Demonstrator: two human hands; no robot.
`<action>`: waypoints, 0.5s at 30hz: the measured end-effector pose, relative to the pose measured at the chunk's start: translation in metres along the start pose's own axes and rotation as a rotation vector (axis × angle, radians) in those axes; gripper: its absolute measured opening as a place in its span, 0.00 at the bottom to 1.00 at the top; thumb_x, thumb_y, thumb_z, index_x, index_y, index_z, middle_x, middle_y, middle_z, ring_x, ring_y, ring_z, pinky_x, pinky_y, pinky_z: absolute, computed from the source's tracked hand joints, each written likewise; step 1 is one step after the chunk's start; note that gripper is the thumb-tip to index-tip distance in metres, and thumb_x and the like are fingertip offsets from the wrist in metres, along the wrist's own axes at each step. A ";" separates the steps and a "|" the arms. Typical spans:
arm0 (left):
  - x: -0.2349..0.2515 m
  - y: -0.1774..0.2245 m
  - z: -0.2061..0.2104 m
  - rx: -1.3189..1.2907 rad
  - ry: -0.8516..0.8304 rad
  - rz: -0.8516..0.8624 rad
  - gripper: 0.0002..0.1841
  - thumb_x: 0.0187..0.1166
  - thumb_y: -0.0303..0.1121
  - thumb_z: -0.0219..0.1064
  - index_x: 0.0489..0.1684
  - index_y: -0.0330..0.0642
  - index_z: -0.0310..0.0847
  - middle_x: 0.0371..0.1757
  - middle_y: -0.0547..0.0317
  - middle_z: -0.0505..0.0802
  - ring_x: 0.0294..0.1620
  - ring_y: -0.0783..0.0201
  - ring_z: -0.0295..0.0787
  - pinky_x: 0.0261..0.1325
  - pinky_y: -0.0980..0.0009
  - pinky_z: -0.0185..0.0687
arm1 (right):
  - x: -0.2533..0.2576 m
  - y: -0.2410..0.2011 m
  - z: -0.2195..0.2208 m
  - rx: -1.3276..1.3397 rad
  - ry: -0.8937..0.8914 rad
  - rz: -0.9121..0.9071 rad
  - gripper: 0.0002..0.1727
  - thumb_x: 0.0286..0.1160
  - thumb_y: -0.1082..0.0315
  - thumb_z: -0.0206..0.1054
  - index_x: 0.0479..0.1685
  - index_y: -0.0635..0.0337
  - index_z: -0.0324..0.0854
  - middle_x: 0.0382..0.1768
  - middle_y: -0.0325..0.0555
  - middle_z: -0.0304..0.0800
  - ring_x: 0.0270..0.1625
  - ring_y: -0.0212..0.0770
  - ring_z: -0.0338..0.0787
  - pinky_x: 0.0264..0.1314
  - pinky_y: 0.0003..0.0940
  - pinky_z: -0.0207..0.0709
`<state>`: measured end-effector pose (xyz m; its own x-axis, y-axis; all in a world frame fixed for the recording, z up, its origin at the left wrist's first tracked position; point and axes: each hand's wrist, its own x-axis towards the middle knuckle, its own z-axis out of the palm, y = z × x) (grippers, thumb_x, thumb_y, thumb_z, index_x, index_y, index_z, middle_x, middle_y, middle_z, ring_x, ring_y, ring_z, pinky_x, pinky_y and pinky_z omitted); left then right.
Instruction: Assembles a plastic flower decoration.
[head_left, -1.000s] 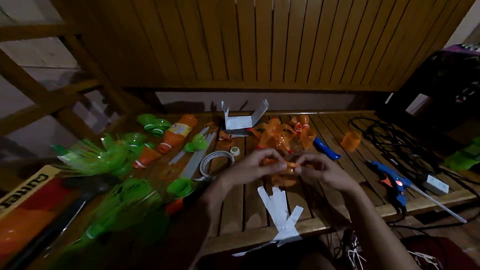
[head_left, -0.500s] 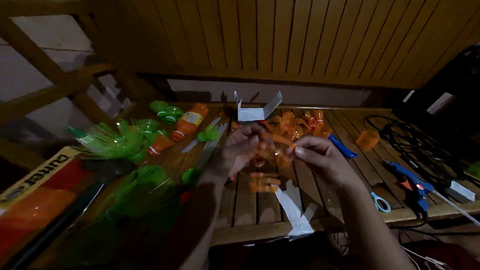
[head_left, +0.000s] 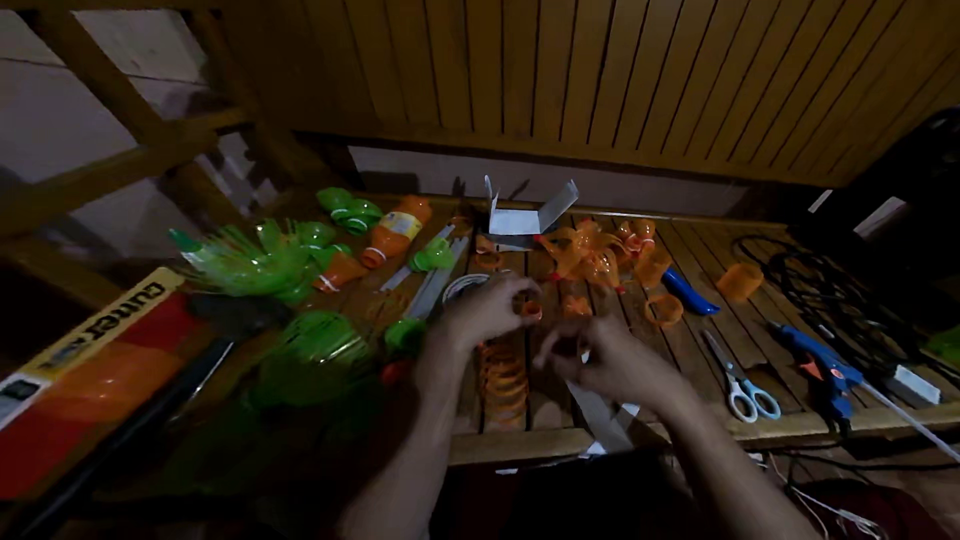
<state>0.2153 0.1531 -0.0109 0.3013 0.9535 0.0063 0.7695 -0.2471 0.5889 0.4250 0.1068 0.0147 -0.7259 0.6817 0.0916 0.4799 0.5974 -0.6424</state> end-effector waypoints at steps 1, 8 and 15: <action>0.001 -0.001 0.002 0.018 -0.033 -0.021 0.21 0.76 0.35 0.77 0.68 0.44 0.84 0.64 0.42 0.86 0.62 0.45 0.82 0.66 0.45 0.76 | -0.001 -0.001 0.014 -0.034 -0.027 -0.019 0.16 0.79 0.60 0.71 0.54 0.65 0.88 0.51 0.55 0.92 0.52 0.43 0.90 0.58 0.39 0.82; 0.002 -0.009 -0.001 -0.227 0.182 0.082 0.17 0.77 0.32 0.76 0.60 0.37 0.82 0.52 0.46 0.89 0.49 0.54 0.88 0.54 0.55 0.84 | 0.010 0.011 0.051 -0.253 -0.055 -0.030 0.17 0.81 0.59 0.69 0.59 0.60 0.90 0.74 0.61 0.80 0.79 0.60 0.76 0.80 0.58 0.66; -0.005 -0.001 -0.006 -0.660 0.337 0.216 0.11 0.84 0.23 0.57 0.61 0.36 0.75 0.58 0.53 0.89 0.47 0.65 0.90 0.50 0.68 0.88 | -0.016 0.036 0.040 -0.275 0.342 -0.221 0.08 0.72 0.72 0.71 0.44 0.67 0.91 0.49 0.58 0.92 0.57 0.57 0.90 0.63 0.49 0.82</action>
<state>0.2096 0.1499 -0.0070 0.1376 0.9229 0.3595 0.1861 -0.3806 0.9058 0.4344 0.1008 -0.0402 -0.6436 0.5980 0.4777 0.4782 0.8015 -0.3590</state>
